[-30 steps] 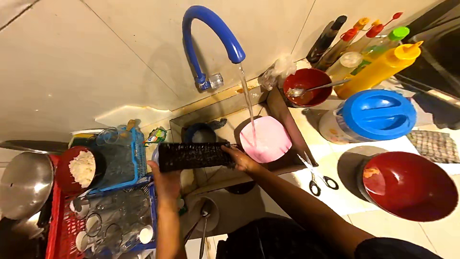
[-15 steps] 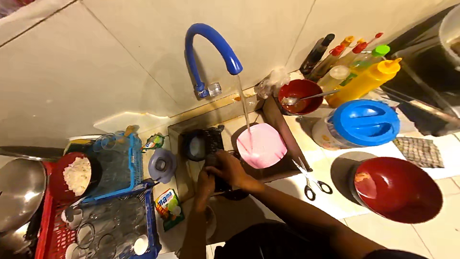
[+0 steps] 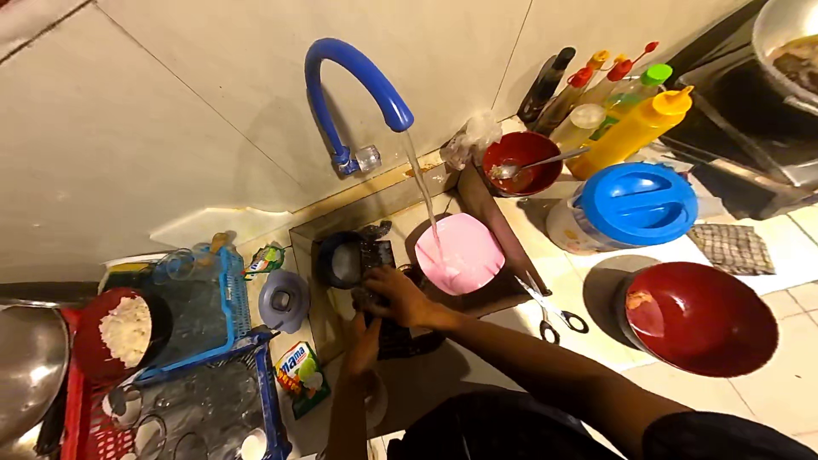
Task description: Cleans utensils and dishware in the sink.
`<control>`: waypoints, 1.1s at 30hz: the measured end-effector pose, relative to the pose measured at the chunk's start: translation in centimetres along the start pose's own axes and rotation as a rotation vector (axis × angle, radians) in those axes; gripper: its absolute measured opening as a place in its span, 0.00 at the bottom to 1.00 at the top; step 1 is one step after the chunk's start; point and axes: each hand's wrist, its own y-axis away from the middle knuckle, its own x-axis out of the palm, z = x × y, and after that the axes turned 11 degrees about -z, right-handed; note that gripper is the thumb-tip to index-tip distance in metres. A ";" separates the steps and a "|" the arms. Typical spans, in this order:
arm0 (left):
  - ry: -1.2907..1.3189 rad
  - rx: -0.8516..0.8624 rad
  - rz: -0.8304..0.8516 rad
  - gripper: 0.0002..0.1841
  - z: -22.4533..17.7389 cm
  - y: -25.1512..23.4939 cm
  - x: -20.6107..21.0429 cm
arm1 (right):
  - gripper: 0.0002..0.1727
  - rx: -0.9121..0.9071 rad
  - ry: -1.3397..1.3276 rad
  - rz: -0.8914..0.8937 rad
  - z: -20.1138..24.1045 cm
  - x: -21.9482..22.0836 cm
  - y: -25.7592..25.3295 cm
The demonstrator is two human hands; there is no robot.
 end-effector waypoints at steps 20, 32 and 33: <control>-0.067 -0.017 0.068 0.19 -1.8 0.0 2.4 | 0.24 0.411 0.153 -0.187 -4.2 -0.6 -5.1; -0.228 0.013 0.051 0.20 -2.7 -0.1 1.8 | 0.27 0.403 0.101 -0.215 -5.8 -0.9 -5.8; -0.217 0.007 0.033 0.20 -2.6 -0.4 1.8 | 0.28 0.363 0.072 -0.191 -4.1 -0.3 -4.8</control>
